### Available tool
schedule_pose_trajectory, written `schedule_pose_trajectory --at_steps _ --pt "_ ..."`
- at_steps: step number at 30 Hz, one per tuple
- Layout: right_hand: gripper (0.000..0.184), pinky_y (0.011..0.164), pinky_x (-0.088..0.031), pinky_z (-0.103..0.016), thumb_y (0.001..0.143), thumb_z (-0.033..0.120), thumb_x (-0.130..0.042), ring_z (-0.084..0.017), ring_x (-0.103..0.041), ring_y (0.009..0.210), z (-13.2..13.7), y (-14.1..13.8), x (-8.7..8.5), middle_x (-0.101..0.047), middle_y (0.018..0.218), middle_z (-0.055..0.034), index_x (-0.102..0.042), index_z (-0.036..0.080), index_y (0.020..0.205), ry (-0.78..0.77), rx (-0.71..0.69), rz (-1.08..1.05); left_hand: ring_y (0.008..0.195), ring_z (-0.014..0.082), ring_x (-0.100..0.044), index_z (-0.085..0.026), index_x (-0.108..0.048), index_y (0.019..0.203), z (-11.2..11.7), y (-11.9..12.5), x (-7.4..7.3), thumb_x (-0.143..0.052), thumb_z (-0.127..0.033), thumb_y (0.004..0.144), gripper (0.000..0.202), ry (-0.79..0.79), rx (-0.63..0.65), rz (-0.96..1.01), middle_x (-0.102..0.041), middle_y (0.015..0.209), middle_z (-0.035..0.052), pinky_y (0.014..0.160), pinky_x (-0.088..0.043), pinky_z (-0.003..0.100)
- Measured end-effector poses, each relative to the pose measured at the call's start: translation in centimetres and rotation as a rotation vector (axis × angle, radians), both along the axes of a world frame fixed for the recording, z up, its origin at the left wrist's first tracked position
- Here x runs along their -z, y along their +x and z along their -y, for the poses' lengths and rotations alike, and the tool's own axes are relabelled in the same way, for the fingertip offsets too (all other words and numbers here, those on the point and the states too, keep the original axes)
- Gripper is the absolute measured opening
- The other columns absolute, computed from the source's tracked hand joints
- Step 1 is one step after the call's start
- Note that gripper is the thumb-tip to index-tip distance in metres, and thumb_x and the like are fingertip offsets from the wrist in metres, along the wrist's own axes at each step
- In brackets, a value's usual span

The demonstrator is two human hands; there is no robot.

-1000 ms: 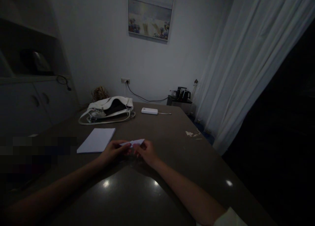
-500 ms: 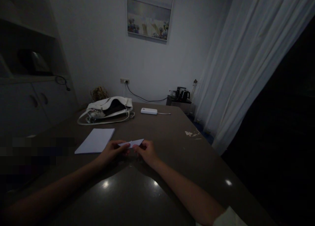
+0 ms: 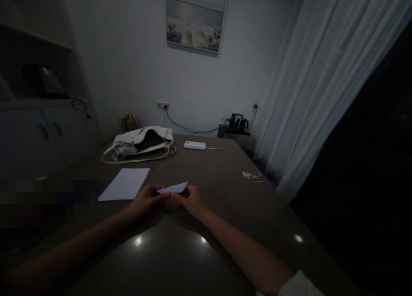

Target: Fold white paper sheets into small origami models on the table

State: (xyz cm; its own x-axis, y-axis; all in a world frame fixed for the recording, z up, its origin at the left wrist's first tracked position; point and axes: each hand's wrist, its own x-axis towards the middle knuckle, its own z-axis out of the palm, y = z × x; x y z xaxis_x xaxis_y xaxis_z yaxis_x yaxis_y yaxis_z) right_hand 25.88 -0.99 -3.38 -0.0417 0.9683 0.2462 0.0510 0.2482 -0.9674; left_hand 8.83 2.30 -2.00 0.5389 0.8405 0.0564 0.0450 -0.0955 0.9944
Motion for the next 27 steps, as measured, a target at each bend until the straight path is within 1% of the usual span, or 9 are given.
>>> schedule_pose_trajectory --at_steps 3,7,13,17,20,24,27 --pt "0.030 0.047 -0.041 -0.020 0.064 0.038 -0.070 -0.009 -0.053 0.049 0.12 -0.03 -0.01 -0.063 0.064 -0.0032 -0.064 0.011 0.077 0.008 -0.005 0.014 0.051 0.0127 -0.054 -0.012 -0.062 0.069 -0.18 -0.02 0.12 -0.072 -0.040 0.062 0.031 0.033 0.020 -0.006 -0.062 0.057 -0.0010 0.049 -0.041 0.021" --pt "0.026 0.046 -0.039 -0.020 0.066 0.037 -0.069 -0.009 -0.051 0.047 0.20 0.05 -0.28 -0.061 0.057 -0.0015 -0.063 0.012 0.070 0.002 -0.006 0.044 0.053 0.0133 -0.055 -0.012 -0.062 0.068 -0.30 -0.05 0.19 -0.069 -0.042 0.066 0.031 0.090 0.010 -0.035 -0.063 0.058 0.0002 0.050 -0.041 0.021" --pt "0.025 0.044 -0.037 -0.020 0.066 0.035 -0.067 -0.008 -0.048 0.044 0.01 0.17 -0.43 -0.059 0.055 -0.0004 -0.063 0.011 0.070 -0.005 0.007 0.009 0.052 0.0131 -0.056 -0.012 -0.061 0.071 -0.20 0.02 -0.01 -0.068 -0.044 0.067 0.033 0.075 -0.002 -0.067 -0.062 0.058 -0.0008 0.049 -0.040 0.021" --pt "0.023 0.044 -0.036 -0.019 0.064 0.033 -0.068 -0.008 -0.048 0.045 0.01 0.21 -0.58 -0.058 0.055 0.0000 -0.061 0.012 0.069 -0.009 0.070 -0.012 0.054 0.0138 -0.057 -0.012 -0.062 0.074 -0.37 -0.01 0.17 -0.066 -0.044 0.070 0.033 0.122 0.010 -0.082 -0.063 0.060 0.0000 0.051 -0.041 0.021" --pt "0.022 0.046 -0.037 -0.020 0.064 0.033 -0.068 -0.009 -0.048 0.047 0.12 0.16 -0.53 -0.057 0.055 0.0005 -0.059 0.013 0.066 -0.024 0.086 0.012 0.056 0.0149 -0.058 -0.012 -0.062 0.074 -0.41 -0.03 0.36 -0.063 -0.045 0.072 0.033 0.155 0.024 -0.120 -0.064 0.061 0.0007 0.051 -0.041 0.022" --pt "0.021 0.052 -0.041 -0.021 0.064 0.028 -0.068 -0.010 -0.051 0.055 0.26 0.06 -0.07 -0.058 0.063 -0.0002 -0.057 0.014 0.075 -0.011 0.137 0.062 0.058 0.0171 -0.059 -0.012 -0.060 0.071 -0.30 -0.05 0.41 -0.063 -0.044 0.071 0.032 0.203 0.019 -0.139 -0.064 0.061 0.0015 0.051 -0.041 0.022" --pt "0.019 0.052 -0.040 -0.020 0.068 0.028 -0.066 -0.010 -0.050 0.058 0.36 0.03 0.28 -0.057 0.065 0.0001 -0.055 0.015 0.076 0.032 0.065 0.139 0.056 0.0169 -0.058 -0.013 -0.058 0.068 -0.17 -0.10 0.19 -0.066 -0.042 0.069 0.031 0.187 0.017 -0.141 -0.063 0.058 0.0004 0.049 -0.039 0.022"
